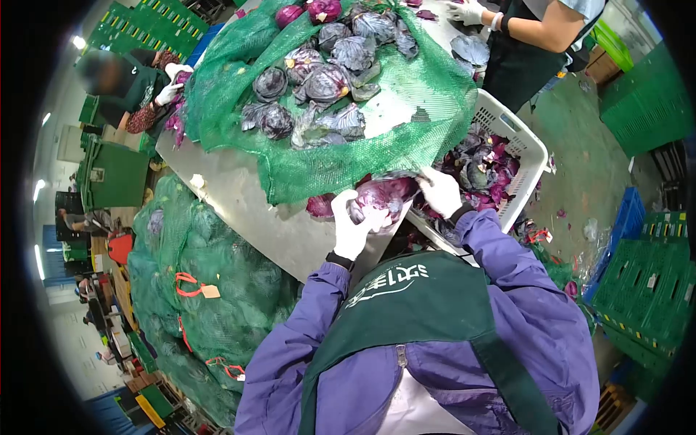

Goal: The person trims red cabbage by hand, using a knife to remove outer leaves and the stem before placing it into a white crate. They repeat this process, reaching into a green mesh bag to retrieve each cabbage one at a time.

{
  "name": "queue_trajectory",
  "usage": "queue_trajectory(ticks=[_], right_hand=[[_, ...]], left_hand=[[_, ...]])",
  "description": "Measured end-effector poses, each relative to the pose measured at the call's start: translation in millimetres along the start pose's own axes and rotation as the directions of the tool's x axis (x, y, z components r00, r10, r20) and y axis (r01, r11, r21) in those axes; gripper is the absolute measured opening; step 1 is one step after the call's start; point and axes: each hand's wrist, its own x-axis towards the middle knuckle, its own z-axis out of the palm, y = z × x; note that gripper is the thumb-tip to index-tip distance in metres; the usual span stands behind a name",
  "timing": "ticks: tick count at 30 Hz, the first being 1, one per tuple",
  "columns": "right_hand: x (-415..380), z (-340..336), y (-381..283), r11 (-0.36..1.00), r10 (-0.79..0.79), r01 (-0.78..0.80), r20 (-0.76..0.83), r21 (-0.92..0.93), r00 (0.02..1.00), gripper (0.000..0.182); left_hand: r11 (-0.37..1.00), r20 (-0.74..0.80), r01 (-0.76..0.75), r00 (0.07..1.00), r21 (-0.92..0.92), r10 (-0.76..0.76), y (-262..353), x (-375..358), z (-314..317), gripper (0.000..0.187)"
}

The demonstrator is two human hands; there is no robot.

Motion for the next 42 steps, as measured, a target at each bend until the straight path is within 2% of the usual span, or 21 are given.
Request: queue_trajectory(ticks=[2, 3, 6, 7, 8, 9, 10, 12, 14, 15, 16, 20, 22, 24, 25, 26, 29, 30, 32, 40, 42], right_hand=[[0, -9, 20, 0.99, 0.052, -0.031, -0.156, 0.134, 0.986, 0.024], [5, -7, 55, 0.952, 0.22, -0.15, -0.258, 0.266, 0.941, 0.027], [11, -34, 82, 0.807, 0.545, -0.273, -0.483, 0.523, 0.685, 0.037], [13, -38, 94, 0.946, 0.32, -0.196, -0.656, 0.257, 0.683, 0.04], [5, -67, 40, 0.846, 0.497, -0.346, -0.361, 0.406, 0.789, 0.036], [2, -58, 37, 0.998, 0.038, -0.013, -0.428, 0.06, 0.903, 0.035], [0, -49, 34, 0.897, -0.423, 0.34, -0.328, -0.283, 0.845, 0.034], [-19, -28, -20, 0.966, -0.255, 0.252, -0.058, -0.056, 0.965, 0.035], [-30, -1, -48, 0.962, -0.201, 0.204, -0.034, 0.18, 0.979, 0.038], [-31, -1, -65, 0.978, -0.097, 0.087, 0.043, 0.191, 0.994, 0.04], [-31, -6, -76, 0.981, 0.008, -0.031, 0.121, 0.192, 0.993, 0.042], [-28, -2, -67, 0.999, -0.048, 0.046, 0.127, 0.019, 0.991, 0.046], [-21, 1, -61, 0.997, -0.067, 0.064, 0.059, 0.052, 0.996, 0.039], [-7, 9, -37, 0.982, -0.135, 0.154, 0.164, -0.107, 0.977, 0.031], [-3, -3, -36, 0.963, -0.181, 0.216, 0.212, -0.16, 0.96, 0.026], [-2, 0, -32, 0.982, -0.057, 0.103, 0.276, -0.156, 0.96, 0.03], [-16, 19, -24, 0.921, -0.32, 0.316, 0.021, -0.228, 0.947, 0.043], [-20, 21, -23, 0.921, -0.318, 0.317, 0.03, -0.227, 0.948, 0.043], [-17, -6, -62, 0.995, 0.009, -0.02, 0.12, 0.095, 0.993, 0.044], [-5, 3, -50, 0.991, -0.058, 0.081, 0.201, -0.106, 0.978, 0.033], [0, 16, -33, 0.984, -0.152, 0.16, 0.1, -0.076, 0.983, 0.028]], left_hand=[[0.999, -0.033, -0.031, 0.999, 0.045, 0.032, -1, -9, 2, 0.081], [0.998, -0.037, -0.027, 0.999, 0.048, 0.029, -2, -11, 3, 0.081], [0.972, -0.126, 0.169, 0.974, -0.161, -0.19, -4, -13, 17, 0.081], [0.991, -0.176, 0.018, 0.984, 0.13, 0.005, -9, -7, 16, 0.075], [0.992, -0.175, 0.022, 0.985, 0.128, 0.001, -5, -2, 19, 0.075], [0.949, -0.173, 0.018, 0.984, 0.314, 0.039, 4, 3, 20, 0.073], [0.872, -0.159, 0.008, 0.984, 0.49, 0.08, 9, 9, 22, 0.071], [0.854, -0.097, -0.066, 0.986, 0.516, 0.135, 7, 17, 27, 0.072], [0.965, -0.135, 0.023, 0.991, 0.261, 0.013, 15, 20, 37, 0.071], [0.965, -0.139, 0.027, 0.99, 0.261, 0.01, 18, 20, 41, 0.074], [0.965, -0.131, 0.025, 0.991, 0.262, 0.01, 18, 20, 41, 0.074], [0.961, -0.061, -0.007, 0.998, 0.277, 0.025, 17, 24, 41, 0.067], [0.944, -0.03, -0.04, 0.998, 0.327, 0.053, 19, 26, 42, 0.065], [0.949, -0.022, -0.035, 0.999, 0.314, 0.044, 26, 28, 45, 0.059], [0.911, 0.03, -0.123, 0.992, 0.394, 0.121, 23, 22, 42, 0.058], [0.875, 0.023, -0.208, 0.975, 0.438, 0.22, 24, 17, 44, 0.059], [0.957, -0.039, -0.1, 0.993, 0.272, 0.115, 17, 17, 38, 0.06], [0.973, -0.056, -0.05, 0.996, 0.227, 0.064, 15, 23, 37, 0.06], [0.964, -0.038, -0.025, 0.999, 0.266, 0.036, 22, 29, 36, 0.057], [0.93, -0.084, 0.042, 0.996, 0.366, -0.012, 27, 36, 47, 0.052], [0.929, -0.074, 0.034, 0.997, 0.368, -0.007, 26, 38, 48, 0.051]])
